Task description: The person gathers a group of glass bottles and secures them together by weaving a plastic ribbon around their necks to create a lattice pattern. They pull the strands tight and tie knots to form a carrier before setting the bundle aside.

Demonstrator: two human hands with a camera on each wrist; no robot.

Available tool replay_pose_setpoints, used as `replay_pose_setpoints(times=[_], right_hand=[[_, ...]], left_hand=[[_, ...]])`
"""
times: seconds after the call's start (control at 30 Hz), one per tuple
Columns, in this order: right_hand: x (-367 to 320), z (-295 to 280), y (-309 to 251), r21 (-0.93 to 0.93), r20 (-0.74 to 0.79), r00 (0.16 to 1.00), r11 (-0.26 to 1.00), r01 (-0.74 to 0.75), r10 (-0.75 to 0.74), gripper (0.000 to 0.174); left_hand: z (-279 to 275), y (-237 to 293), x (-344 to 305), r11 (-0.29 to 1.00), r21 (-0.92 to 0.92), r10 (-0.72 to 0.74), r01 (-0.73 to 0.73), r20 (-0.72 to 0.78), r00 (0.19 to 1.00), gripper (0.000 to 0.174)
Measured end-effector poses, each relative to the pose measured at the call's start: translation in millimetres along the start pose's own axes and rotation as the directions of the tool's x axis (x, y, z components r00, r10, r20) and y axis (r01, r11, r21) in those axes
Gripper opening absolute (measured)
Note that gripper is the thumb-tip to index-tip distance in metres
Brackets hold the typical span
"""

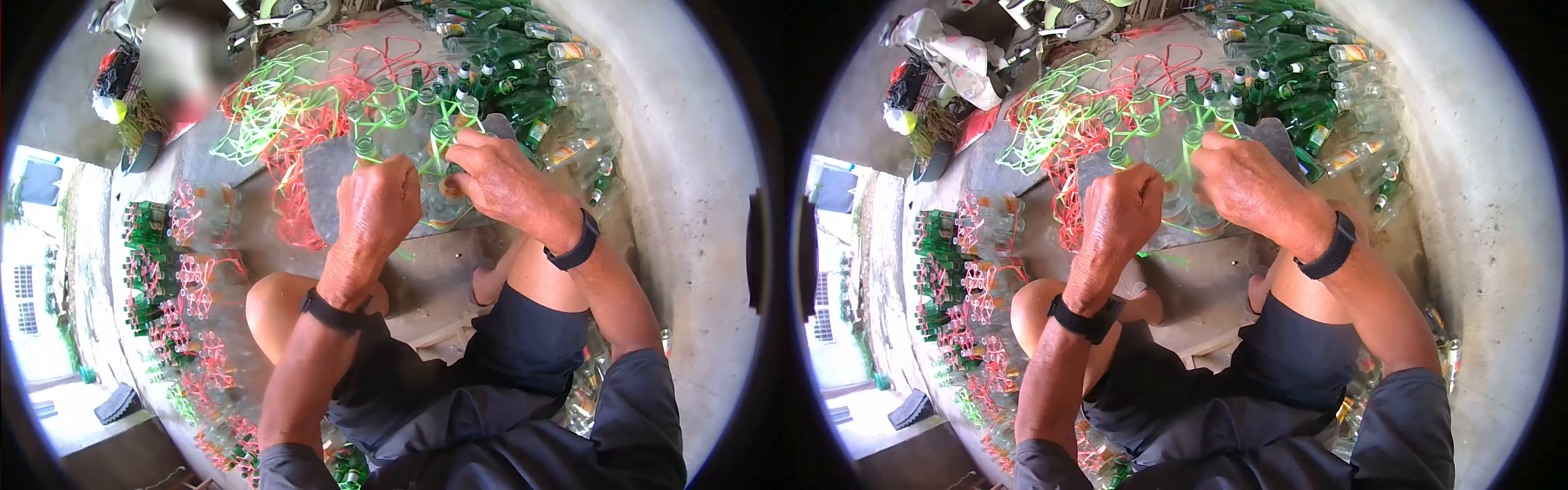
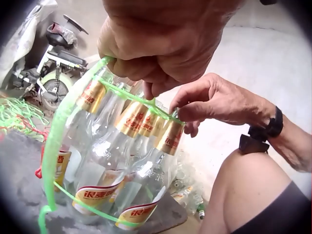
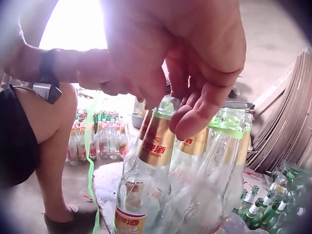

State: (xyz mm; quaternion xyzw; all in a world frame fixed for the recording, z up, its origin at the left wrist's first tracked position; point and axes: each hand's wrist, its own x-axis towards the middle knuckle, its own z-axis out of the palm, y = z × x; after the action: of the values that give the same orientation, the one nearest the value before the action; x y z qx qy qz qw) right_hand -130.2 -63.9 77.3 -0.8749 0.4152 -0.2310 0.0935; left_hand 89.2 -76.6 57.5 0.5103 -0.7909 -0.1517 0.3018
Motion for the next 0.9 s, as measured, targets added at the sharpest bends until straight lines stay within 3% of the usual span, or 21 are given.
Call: replay_pose_setpoints(times=[0.1, 0.2, 0.3, 0.43, 0.47, 0.53, 0.6, 0.7, 0.73, 0.8, 0.9], right_hand=[[-3, 8, 4, 0.092, -0.073, 0.993, 0.992, -0.084, 0.090, 0.013], [-4, 14, 5, 0.148, -0.119, 0.989, 0.986, -0.073, 0.091, 0.015], [-3, 14, 5, 0.127, -0.085, 0.991, 0.987, -0.095, 0.106, 0.013], [-6, 16, 6, 0.120, -0.099, 0.990, 0.989, -0.091, 0.103, 0.012], [-6, 14, 5, 0.091, -0.057, 0.992, 0.990, -0.110, 0.115, 0.020], [-5, 15, 6, 0.061, -0.016, 0.992, 0.990, -0.126, 0.127, 0.029], [-6, 17, 6, 0.084, -0.104, 0.991, 0.993, -0.079, 0.088, 0.010], [-7, 17, 4, 0.057, -0.141, 0.988, 0.997, -0.046, 0.054, 0.009], [-7, 14, 2, 0.057, -0.140, 0.989, 0.997, -0.043, 0.050, 0.009], [-7, 7, -2, 0.033, 0.022, 0.989, 0.989, -0.144, 0.143, 0.032], [-6, 6, -2, 0.034, 0.008, 0.992, 0.992, -0.125, 0.125, 0.032]], left_hand=[[-7, -2, 14, 0.993, 0.068, 0.092, -0.099, 0.099, 0.991, 0.016], [-10, -1, 26, 0.976, 0.114, 0.169, -0.185, 0.142, 0.975, 0.013], [-14, 1, 40, 0.936, 0.178, 0.268, -0.304, 0.201, 0.942, 0.012], [-15, -2, 61, 0.857, 0.212, 0.395, -0.469, 0.312, 0.864, 0.014], [-15, -3, 66, 0.818, 0.223, 0.444, -0.531, 0.342, 0.828, 0.015], [-17, -1, 78, 0.822, 0.219, 0.422, -0.525, 0.384, 0.821, 0.016], [-14, -3, 88, 0.830, 0.213, 0.397, -0.516, 0.425, 0.813, 0.017], [-12, -7, 102, 0.835, 0.125, 0.439, -0.535, 0.436, 0.786, 0.018], [-13, -7, 107, 0.877, 0.065, 0.391, -0.476, 0.476, 0.787, 0.019], [-16, -7, 117, 0.914, 0.011, 0.342, -0.405, 0.516, 0.785, 0.020], [-15, -4, 128, 0.921, 0.050, 0.270, -0.386, 0.632, 0.727, 0.022]])
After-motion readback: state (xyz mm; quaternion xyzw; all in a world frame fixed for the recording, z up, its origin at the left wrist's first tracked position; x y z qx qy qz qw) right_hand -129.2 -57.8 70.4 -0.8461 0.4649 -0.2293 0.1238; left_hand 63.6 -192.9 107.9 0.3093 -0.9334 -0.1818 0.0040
